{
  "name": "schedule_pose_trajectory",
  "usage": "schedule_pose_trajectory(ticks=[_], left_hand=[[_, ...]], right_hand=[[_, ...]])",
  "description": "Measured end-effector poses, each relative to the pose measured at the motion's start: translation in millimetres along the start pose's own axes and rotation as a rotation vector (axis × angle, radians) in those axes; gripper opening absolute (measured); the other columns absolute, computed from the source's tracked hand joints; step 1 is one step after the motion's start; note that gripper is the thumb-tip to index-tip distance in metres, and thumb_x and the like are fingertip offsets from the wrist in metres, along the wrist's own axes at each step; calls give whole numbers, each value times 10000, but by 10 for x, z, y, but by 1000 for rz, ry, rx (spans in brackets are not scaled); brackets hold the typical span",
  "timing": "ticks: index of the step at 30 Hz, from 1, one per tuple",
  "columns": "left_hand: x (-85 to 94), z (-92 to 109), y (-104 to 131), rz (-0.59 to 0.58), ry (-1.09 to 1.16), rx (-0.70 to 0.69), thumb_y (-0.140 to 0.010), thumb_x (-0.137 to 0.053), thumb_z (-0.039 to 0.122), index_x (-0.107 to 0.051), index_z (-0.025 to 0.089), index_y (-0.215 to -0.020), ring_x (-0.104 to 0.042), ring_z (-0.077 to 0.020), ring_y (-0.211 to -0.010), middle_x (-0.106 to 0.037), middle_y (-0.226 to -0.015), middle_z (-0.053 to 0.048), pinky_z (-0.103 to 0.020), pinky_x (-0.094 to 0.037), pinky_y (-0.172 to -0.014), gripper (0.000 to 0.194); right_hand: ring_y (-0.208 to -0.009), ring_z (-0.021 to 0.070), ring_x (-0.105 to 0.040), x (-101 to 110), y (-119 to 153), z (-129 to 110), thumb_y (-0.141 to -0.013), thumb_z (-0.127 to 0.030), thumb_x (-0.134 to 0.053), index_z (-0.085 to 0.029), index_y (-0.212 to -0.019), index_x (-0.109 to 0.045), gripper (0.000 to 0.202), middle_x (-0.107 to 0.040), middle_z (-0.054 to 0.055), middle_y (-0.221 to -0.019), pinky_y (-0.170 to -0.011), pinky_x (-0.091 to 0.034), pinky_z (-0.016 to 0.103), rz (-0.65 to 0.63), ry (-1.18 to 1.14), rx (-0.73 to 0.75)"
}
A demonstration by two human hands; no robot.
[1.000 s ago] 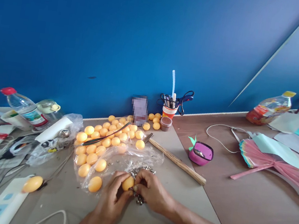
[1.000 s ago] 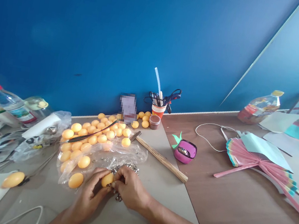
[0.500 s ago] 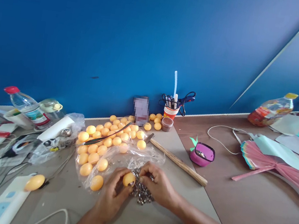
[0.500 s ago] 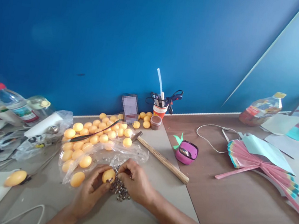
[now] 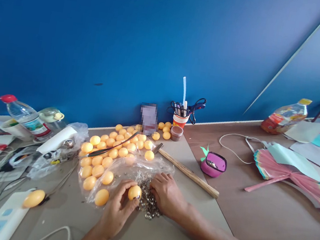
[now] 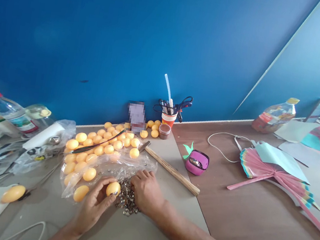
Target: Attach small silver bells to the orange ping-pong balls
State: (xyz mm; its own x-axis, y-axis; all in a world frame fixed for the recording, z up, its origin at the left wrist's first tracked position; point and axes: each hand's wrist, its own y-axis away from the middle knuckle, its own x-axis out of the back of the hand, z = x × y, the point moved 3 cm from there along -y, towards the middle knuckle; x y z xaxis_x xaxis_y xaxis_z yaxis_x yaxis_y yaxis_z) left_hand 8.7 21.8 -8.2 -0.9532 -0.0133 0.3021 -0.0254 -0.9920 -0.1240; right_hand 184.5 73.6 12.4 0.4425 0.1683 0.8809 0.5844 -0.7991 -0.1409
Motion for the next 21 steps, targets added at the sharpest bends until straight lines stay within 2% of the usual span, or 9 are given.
schedule_pose_trajectory(ticks=[8,12,15,21], left_hand=[[-1,18,4,-17,-7,-3,-847,-594,344,-578,194,-1102,-605,-208,-966,-603,-1076,-85,-329,-517,-860,297],[-6,41,-1,-26,-6,-21,-854,-584,339,-576,192,-1096,-602,-209,-971,-598,-1075,-86,-328,-516,-858,284],[-14,36,2,-33,-11,-16,-856,-581,337,-573,193,-1099,-594,-212,-993,-593,-1087,-87,-331,-507,-876,283],[-14,22,2,-33,-21,-5,-856,-584,337,-571,189,-1099,-580,-217,-1022,-584,-1102,-91,-338,-492,-901,285]], right_hand=[[-793,172,-520,2,-4,57,-870,-129,-499,-146,-801,-598,122,-608,55,-829,-732,-347,310,135,-87,24],[-838,194,-509,13,11,-8,-828,-186,-592,-159,-846,-628,49,-599,63,-869,-750,-354,322,85,-67,79],[-818,190,-497,-14,17,-38,-829,-163,-572,-165,-770,-623,78,-587,62,-848,-721,-349,314,52,-40,84],[-769,173,-491,-52,0,1,-866,-131,-495,-153,-717,-571,169,-581,57,-795,-704,-348,302,146,-92,85]])
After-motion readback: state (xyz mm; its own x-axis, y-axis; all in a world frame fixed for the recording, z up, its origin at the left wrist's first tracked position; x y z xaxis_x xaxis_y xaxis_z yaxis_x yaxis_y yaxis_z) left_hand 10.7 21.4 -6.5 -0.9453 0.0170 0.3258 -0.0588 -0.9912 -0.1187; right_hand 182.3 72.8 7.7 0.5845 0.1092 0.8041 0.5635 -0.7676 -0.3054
